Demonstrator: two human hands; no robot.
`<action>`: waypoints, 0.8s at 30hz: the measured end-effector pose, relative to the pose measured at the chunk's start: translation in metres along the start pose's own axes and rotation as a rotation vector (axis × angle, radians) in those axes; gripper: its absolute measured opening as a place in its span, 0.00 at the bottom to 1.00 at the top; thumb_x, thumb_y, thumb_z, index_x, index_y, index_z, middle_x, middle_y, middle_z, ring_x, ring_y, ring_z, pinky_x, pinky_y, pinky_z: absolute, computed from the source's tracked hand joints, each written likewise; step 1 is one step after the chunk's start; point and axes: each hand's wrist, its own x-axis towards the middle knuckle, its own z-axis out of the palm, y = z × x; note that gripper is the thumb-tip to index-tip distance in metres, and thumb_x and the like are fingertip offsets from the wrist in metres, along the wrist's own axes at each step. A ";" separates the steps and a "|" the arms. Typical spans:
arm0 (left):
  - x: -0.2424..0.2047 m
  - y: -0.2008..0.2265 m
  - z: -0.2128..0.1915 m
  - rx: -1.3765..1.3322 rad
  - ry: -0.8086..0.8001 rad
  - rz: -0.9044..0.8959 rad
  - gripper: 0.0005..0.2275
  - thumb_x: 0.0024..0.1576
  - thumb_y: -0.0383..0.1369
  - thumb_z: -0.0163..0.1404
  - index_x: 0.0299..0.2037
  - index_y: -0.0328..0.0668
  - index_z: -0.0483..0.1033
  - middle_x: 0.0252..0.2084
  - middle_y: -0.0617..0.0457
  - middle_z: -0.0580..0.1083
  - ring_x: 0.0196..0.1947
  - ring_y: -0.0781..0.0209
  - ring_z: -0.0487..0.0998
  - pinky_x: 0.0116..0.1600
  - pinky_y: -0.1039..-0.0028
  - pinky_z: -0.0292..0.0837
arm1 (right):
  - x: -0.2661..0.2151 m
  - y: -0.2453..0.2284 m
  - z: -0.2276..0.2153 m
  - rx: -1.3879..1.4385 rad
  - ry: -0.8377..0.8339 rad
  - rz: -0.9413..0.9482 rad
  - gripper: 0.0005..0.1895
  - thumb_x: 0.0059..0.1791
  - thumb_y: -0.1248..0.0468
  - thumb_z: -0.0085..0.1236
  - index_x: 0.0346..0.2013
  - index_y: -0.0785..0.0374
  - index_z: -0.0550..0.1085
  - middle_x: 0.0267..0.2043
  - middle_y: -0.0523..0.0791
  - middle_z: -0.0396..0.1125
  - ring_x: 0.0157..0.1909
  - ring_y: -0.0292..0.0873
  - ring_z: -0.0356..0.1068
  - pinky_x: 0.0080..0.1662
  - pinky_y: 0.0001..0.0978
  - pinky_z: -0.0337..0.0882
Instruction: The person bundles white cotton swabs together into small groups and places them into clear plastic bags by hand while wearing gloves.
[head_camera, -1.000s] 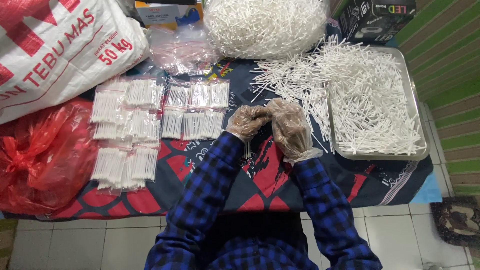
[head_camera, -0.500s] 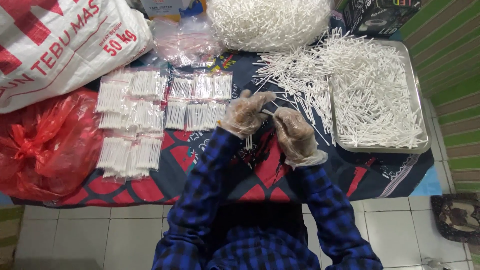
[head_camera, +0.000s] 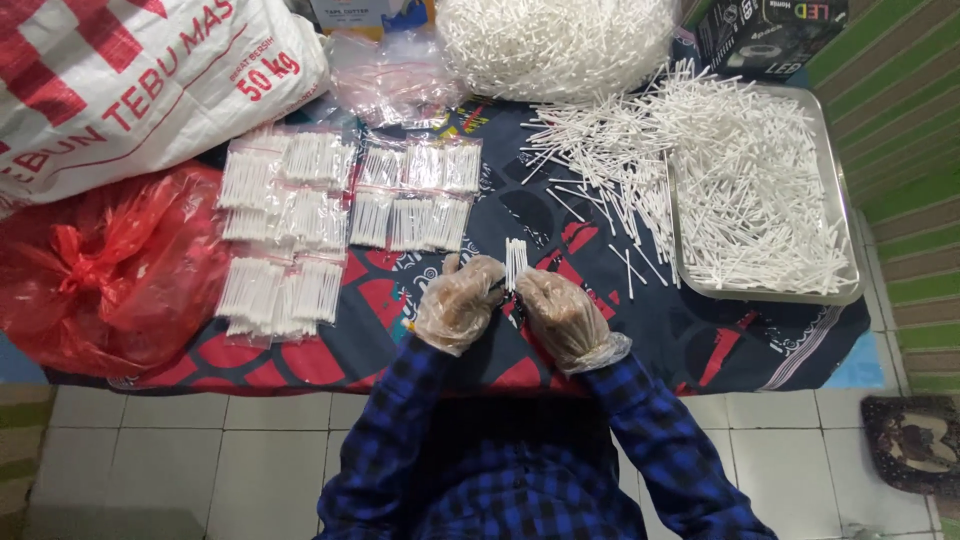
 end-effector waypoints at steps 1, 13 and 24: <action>0.000 -0.004 0.008 0.044 0.005 0.019 0.11 0.59 0.41 0.53 0.51 0.58 0.76 0.52 0.62 0.75 0.57 0.61 0.71 0.64 0.59 0.57 | -0.003 0.000 0.000 0.043 0.003 0.026 0.08 0.49 0.63 0.60 0.41 0.59 0.80 0.41 0.48 0.75 0.41 0.48 0.77 0.42 0.36 0.78; 0.005 0.005 0.005 0.423 -0.079 0.110 0.15 0.65 0.44 0.45 0.60 0.57 0.69 0.65 0.66 0.70 0.70 0.69 0.63 0.78 0.58 0.46 | 0.003 0.000 -0.012 0.052 -0.043 0.191 0.12 0.48 0.54 0.65 0.42 0.53 0.81 0.42 0.44 0.76 0.47 0.45 0.76 0.61 0.46 0.68; 0.024 0.012 -0.018 0.421 0.079 0.230 0.18 0.61 0.53 0.50 0.59 0.64 0.72 0.63 0.63 0.73 0.64 0.65 0.72 0.72 0.58 0.60 | 0.009 0.016 -0.022 0.055 0.033 0.282 0.10 0.49 0.53 0.66 0.38 0.55 0.81 0.40 0.43 0.77 0.46 0.44 0.77 0.60 0.43 0.70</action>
